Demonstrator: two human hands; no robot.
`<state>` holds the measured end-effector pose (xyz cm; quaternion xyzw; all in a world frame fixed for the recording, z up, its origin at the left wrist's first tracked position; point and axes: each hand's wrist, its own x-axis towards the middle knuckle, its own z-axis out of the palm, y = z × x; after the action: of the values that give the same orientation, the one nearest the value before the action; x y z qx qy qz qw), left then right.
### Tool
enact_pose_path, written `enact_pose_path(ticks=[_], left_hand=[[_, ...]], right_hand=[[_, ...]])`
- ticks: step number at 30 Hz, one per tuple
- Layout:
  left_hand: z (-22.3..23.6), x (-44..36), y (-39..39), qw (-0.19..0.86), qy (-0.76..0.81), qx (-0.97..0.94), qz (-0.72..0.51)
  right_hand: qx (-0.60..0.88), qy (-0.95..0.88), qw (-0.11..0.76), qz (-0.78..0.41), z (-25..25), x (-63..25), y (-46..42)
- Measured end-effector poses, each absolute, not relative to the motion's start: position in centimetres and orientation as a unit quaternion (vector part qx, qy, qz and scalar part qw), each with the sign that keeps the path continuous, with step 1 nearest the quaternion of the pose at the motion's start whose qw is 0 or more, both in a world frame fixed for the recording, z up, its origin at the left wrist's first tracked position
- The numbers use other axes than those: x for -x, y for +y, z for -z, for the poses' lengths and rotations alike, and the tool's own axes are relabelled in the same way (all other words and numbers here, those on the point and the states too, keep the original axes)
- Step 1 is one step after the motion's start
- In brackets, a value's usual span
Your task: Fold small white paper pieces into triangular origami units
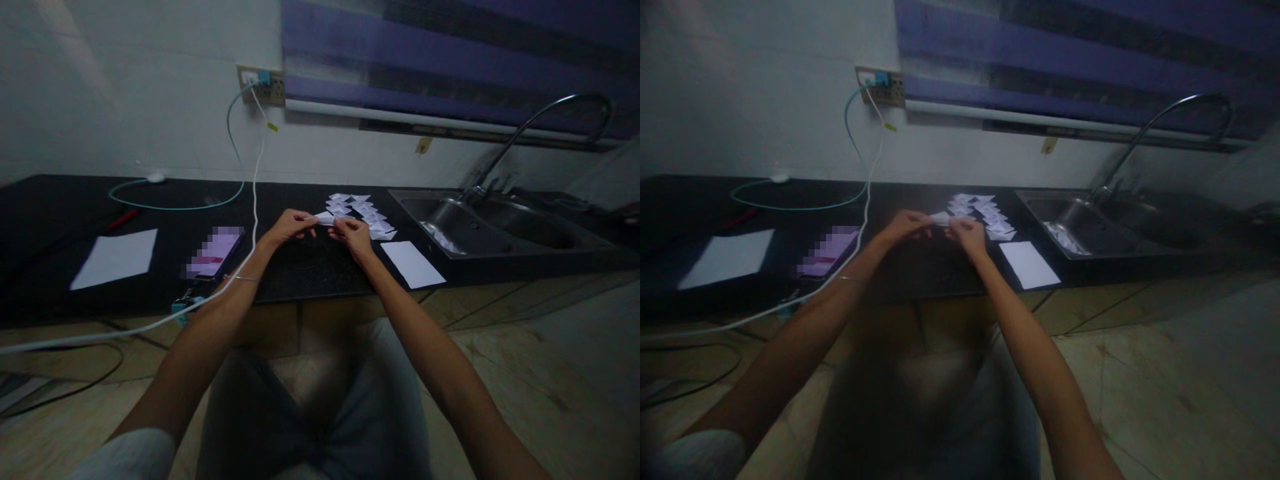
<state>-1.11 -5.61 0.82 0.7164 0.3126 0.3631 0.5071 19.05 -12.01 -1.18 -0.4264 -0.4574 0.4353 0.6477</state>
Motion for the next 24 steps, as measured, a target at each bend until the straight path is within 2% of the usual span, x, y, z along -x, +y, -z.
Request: enact_pose_path(ticks=[15,24], left_hand=[[-1.34,0.9,-6.21,0.447,0.316,-0.705,-0.45],[-1.11,1.01,-5.89,0.436,0.294,-0.701,-0.482]], right_hand=[[0.446,-0.45,0.655,-0.412,1.1,-19.37,-12.12],[0.404,-0.448,0.672,-0.43,1.12,-19.36,-11.81]])
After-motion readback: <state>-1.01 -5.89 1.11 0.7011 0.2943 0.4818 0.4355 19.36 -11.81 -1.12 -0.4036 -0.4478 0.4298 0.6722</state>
